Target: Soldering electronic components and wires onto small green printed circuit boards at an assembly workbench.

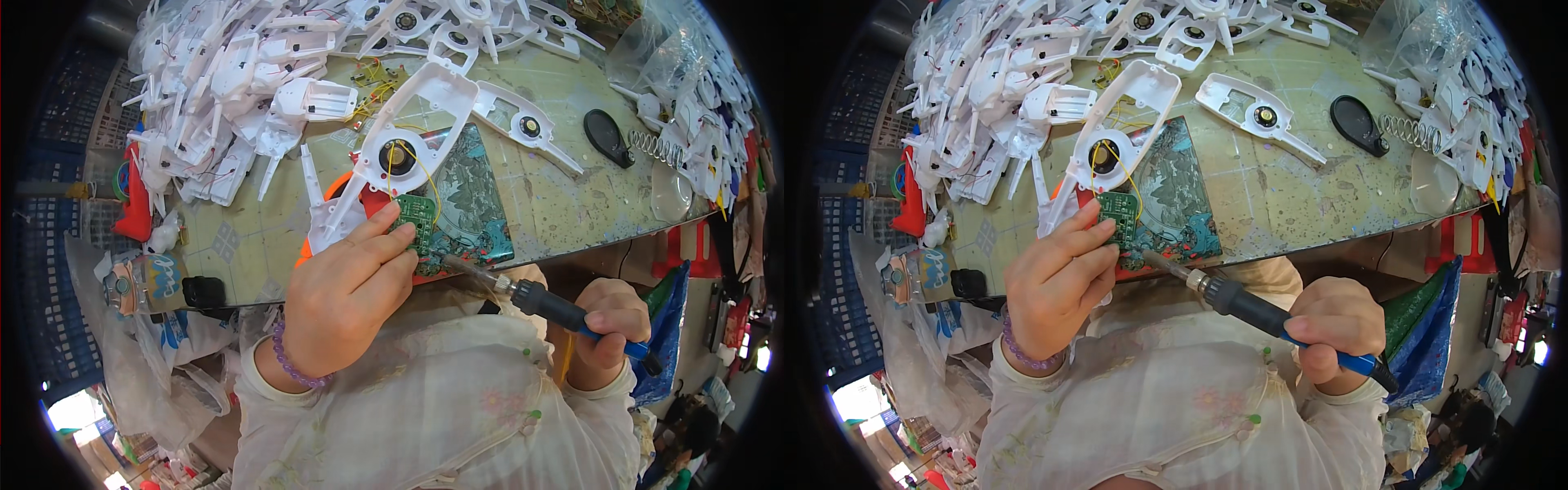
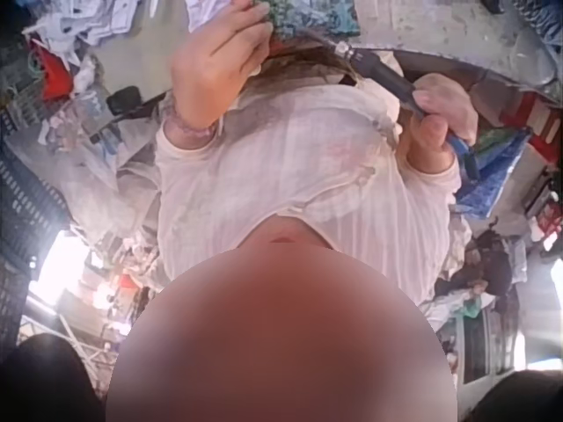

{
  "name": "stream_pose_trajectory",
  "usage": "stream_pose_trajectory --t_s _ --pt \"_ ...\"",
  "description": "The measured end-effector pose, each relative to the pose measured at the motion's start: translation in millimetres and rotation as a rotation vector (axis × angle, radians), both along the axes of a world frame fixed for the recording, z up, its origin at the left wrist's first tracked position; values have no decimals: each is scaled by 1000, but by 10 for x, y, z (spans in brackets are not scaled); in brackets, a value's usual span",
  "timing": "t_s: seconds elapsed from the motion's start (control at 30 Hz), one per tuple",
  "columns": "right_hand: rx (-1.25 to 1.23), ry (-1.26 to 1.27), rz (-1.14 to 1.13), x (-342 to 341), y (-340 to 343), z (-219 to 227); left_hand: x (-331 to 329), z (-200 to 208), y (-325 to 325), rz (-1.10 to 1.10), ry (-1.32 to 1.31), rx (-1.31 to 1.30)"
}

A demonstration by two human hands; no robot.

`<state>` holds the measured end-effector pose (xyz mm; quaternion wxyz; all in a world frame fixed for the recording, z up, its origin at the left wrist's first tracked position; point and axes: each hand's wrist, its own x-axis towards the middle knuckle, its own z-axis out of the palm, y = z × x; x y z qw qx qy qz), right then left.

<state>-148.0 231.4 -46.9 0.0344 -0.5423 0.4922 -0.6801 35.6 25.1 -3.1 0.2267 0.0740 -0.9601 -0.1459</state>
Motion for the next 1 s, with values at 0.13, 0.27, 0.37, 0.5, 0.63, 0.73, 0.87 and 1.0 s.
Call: stream_pose_trajectory --t_s 0.13,0.27,0.37,0.5,0.63,0.73,0.87,1.0 --pt "11 -5 8 11 -3 -26 12 -3 -11 -15 1 -1" --pt "-4 -11 2 23 -10 -27 16 -16 -10 -12 10 2" --pt "3 -10 -3 19 -3 -20 10 -23 -7 -11 10 3" --pt "10 -23 1 20 1 -11 5 -33 -6 -14 20 7" --pt "-6 -8 11 7 -2 -43 7 -28 -7 -17 19 7" --pt "-31 -1 20 5 -6 -48 9 -31 -5 -15 18 6" --pt "-27 24 37 -9 -11 -36 6 -38 -3 -11 23 0" --pt "-14 57 30 9 -1 -7 4 -30 0 -6 18 1"
